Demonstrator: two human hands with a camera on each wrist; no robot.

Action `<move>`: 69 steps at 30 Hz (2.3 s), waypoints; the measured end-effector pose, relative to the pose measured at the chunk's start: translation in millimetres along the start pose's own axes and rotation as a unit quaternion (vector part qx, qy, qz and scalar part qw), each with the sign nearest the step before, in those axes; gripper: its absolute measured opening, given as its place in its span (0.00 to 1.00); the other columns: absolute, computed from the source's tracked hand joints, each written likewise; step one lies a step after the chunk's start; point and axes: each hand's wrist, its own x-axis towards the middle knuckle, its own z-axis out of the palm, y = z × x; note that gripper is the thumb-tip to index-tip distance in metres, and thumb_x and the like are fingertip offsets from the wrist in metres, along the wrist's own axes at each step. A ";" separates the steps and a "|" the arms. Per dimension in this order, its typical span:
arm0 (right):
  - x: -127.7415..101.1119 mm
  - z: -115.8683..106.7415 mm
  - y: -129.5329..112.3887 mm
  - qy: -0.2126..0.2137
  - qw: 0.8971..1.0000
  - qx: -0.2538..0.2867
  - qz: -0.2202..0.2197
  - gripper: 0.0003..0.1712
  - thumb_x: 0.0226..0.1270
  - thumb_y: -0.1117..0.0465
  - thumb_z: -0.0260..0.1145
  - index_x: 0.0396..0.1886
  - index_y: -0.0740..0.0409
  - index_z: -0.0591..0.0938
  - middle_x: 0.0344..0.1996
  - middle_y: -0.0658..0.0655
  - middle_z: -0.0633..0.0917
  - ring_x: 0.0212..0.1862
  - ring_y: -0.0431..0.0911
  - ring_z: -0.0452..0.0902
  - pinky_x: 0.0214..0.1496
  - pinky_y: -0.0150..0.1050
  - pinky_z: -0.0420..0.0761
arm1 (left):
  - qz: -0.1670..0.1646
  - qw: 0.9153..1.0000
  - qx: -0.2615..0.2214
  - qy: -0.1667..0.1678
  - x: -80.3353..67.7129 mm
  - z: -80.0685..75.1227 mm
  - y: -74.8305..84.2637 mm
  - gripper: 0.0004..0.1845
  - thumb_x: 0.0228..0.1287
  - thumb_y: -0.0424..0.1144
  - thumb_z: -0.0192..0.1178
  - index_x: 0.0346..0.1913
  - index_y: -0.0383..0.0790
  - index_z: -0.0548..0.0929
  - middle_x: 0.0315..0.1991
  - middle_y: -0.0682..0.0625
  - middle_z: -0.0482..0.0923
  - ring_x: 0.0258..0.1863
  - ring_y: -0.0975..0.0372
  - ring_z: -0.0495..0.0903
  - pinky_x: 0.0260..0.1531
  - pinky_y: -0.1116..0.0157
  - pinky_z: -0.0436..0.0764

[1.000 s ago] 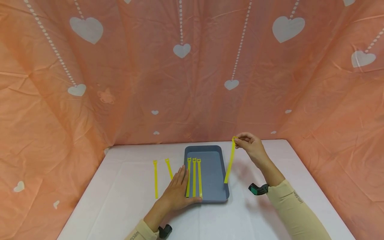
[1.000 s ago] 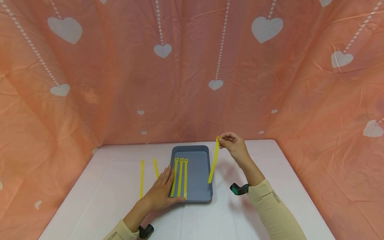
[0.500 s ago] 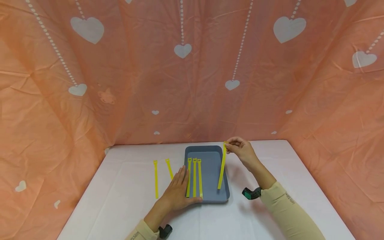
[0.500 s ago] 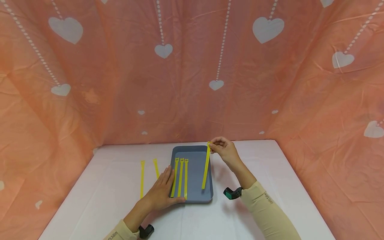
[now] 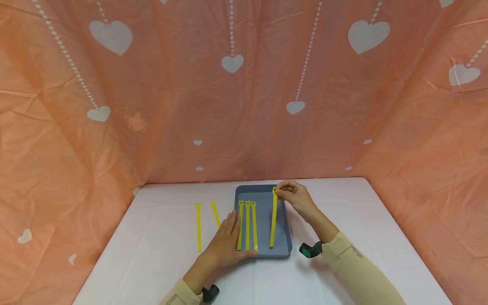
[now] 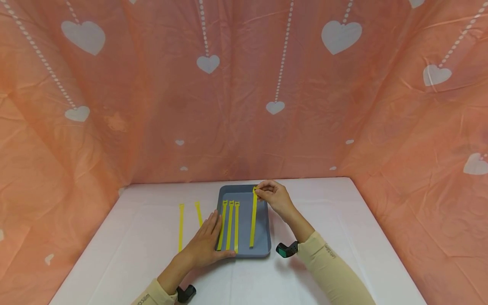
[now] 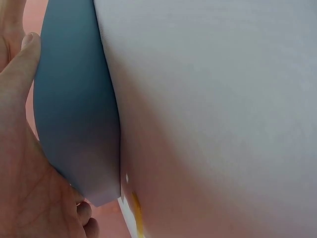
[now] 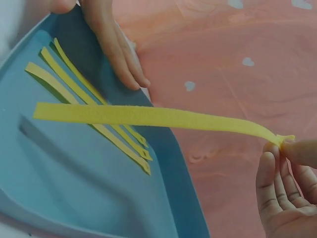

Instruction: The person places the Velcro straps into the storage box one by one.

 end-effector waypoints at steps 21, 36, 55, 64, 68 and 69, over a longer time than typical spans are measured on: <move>10.2 25.3 25.1 0.008 0.999 -0.027 0.031 0.12 0.76 0.66 0.71 0.50 0.72 0.84 0.39 0.58 0.91 0.37 0.46 0.87 0.55 0.60 0.88 | 0.002 1.000 0.001 0.001 0.9 1.6 -1.3 0.71 0.61 0.81 0.61 0.87 0.32 0.46 0.89 0.37 0.34 0.88 0.47 0.37 0.85 0.47 0.48; 16.9 36.4 39.1 0.023 0.993 -0.102 0.048 0.09 0.75 0.63 0.73 0.47 0.65 0.87 0.37 0.60 0.91 0.40 0.58 0.88 0.48 0.53 0.90 | 0.003 1.000 0.002 0.004 -0.9 0.0 1.3 0.69 0.62 0.77 0.64 0.87 0.31 0.47 0.88 0.36 0.36 0.88 0.46 0.39 0.84 0.46 0.49; 26.9 46.5 51.1 0.029 0.991 -0.117 0.061 0.06 0.73 0.69 0.72 0.44 0.68 0.86 0.34 0.62 0.90 0.33 0.52 0.87 0.37 0.42 0.87 | 0.005 1.000 0.014 0.003 -0.1 0.2 0.3 0.70 0.61 0.81 0.60 0.87 0.32 0.47 0.88 0.36 0.35 0.88 0.46 0.38 0.85 0.47 0.49; 29.2 51.2 53.1 0.029 0.986 -0.150 0.066 0.03 0.73 0.70 0.72 0.43 0.67 0.86 0.32 0.59 0.89 0.30 0.48 0.85 0.32 0.38 0.83 | 0.004 1.000 0.017 0.004 1.0 0.8 -0.4 0.70 0.62 0.81 0.60 0.87 0.32 0.47 0.88 0.36 0.35 0.88 0.46 0.38 0.85 0.48 0.49; 29.9 51.3 55.7 0.023 0.984 -0.163 0.072 0.03 0.75 0.69 0.71 0.42 0.66 0.86 0.34 0.60 0.89 0.31 0.47 0.85 0.32 0.38 0.83 | 0.006 1.000 0.015 0.006 0.8 0.9 -0.2 0.70 0.62 0.81 0.60 0.87 0.31 0.47 0.88 0.36 0.36 0.88 0.45 0.39 0.85 0.47 0.49; 30.1 51.2 56.7 0.021 0.983 -0.167 0.070 0.02 0.75 0.69 0.71 0.42 0.66 0.86 0.34 0.61 0.89 0.31 0.47 0.85 0.32 0.37 0.83 | 0.007 1.000 0.014 0.007 0.7 1.0 -0.2 0.69 0.62 0.81 0.61 0.87 0.31 0.47 0.88 0.36 0.36 0.88 0.45 0.39 0.85 0.47 0.49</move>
